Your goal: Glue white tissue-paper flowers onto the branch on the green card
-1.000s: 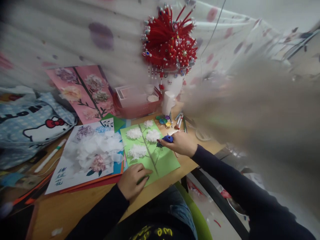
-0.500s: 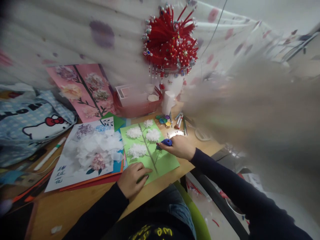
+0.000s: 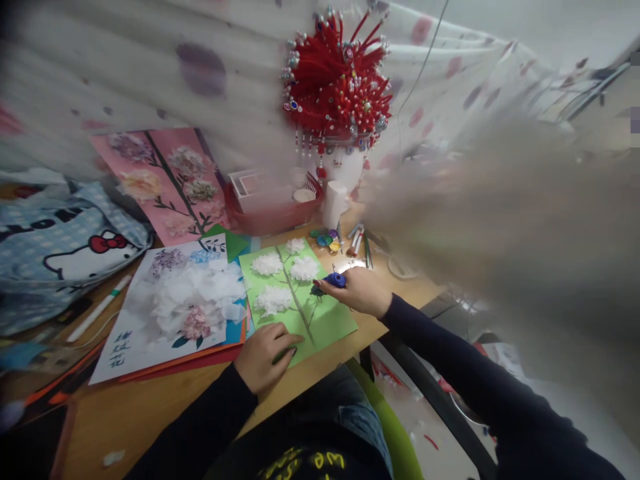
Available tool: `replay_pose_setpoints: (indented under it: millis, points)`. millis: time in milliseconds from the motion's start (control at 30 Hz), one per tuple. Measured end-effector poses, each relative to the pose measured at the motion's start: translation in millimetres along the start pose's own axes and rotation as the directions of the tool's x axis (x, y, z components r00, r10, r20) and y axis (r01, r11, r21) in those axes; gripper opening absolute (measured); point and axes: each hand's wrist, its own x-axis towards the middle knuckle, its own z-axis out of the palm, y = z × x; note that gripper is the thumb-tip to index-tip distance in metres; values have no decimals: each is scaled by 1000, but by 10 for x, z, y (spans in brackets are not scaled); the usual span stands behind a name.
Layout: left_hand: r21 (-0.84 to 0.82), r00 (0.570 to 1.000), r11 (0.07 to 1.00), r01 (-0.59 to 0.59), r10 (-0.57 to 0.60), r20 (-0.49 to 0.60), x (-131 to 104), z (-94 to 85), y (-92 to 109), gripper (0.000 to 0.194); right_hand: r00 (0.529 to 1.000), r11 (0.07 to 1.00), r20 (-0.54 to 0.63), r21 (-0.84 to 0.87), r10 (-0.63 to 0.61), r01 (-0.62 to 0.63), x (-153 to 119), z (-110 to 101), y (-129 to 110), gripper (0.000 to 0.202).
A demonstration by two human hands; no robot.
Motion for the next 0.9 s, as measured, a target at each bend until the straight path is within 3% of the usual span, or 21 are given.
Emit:
replay_pose_setpoints:
  millis: [233, 433, 900]
  points:
    - [2, 1000, 1000, -6, 6, 0, 4, -4, -5, 24, 999, 999, 49, 32, 18, -20, -58, -3, 22, 72]
    - [-6, 1000, 1000, 8, -8, 7, 6, -9, -4, 25, 999, 998, -30, -57, 19, -21, -83, 39, 45, 69]
    - [3, 1000, 1000, -6, 6, 2, -1, 13, -10, 24, 1000, 999, 3, 43, 21, -21, -109, 10, 44, 72]
